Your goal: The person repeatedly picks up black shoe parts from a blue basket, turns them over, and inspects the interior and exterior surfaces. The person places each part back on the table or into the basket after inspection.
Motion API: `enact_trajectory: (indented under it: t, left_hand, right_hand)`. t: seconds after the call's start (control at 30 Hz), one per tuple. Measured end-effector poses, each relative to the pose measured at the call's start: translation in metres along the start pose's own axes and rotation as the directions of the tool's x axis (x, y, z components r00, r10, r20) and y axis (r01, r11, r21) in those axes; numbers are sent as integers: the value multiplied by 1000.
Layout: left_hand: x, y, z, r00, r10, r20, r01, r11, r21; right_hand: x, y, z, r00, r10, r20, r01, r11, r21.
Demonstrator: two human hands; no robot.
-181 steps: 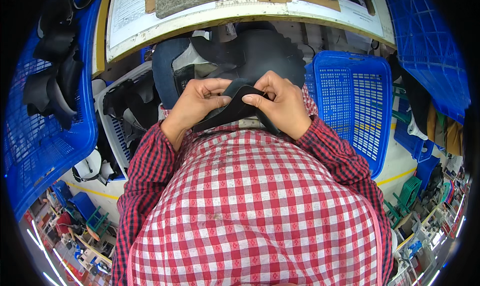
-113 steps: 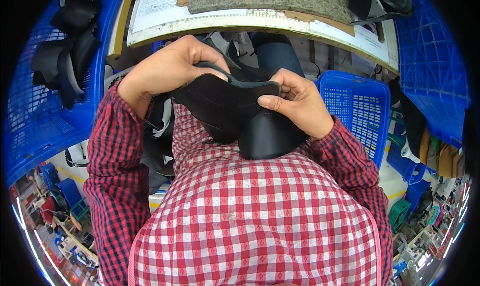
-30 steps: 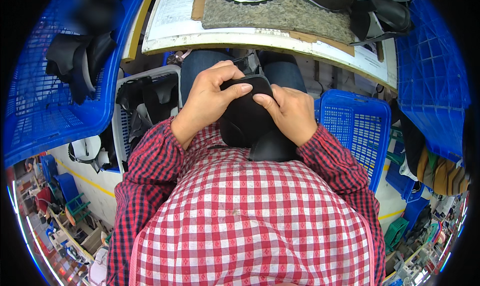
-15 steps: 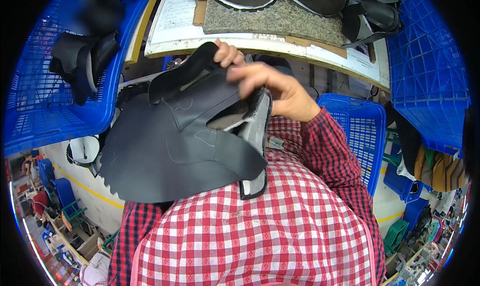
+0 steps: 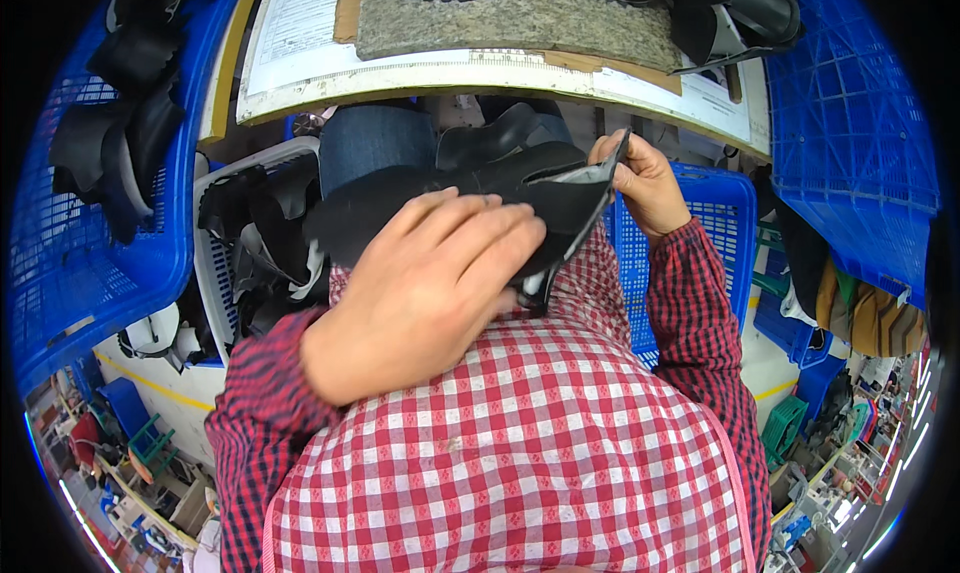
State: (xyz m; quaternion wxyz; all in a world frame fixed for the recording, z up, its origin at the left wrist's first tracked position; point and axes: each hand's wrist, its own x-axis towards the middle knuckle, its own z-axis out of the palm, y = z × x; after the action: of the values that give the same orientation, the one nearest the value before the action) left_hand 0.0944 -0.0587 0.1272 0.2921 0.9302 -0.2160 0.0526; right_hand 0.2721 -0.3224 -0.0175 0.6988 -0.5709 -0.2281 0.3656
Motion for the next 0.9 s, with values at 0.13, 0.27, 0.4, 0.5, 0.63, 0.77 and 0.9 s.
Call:
enact_trajectory:
  t: [0.13, 0.27, 0.4, 0.5, 0.63, 0.77, 0.9]
  left_hand:
    - [-3, -32, 34, 996, -54, -72, 63, 990, 125]
    - [0, -65, 52, 996, -59, -71, 65, 995, 78]
    - [16, -82, 45, 990, 55, -132, -30, 983, 183]
    - [14, -79, 3, 936, -298, -186, 323, 938, 124]
    - [15, -86, -62, 770, -638, -4, 499, 605, -621]
    - [42, -101, -20, 889, -452, -68, 404, 707, 580]
    - [26, -80, 43, 930, -316, -186, 367, 809, 460]
  right_hand:
    - [-6, -18, 2, 994, 103, -27, -105, 990, -90]
    - [-5, -31, 11, 986, 167, -19, -167, 955, -245]
    - [7, -55, 46, 999, 18, 39, 0, 908, -419]
    - [1, -104, 71, 952, -93, 292, 272, 699, -662]
    - [-2, -146, 88, 765, -328, 554, 641, 466, -610]
    - [28, -101, 89, 986, 20, 165, 135, 485, -864]
    - [21, -76, 67, 988, -42, 147, 144, 577, -804]
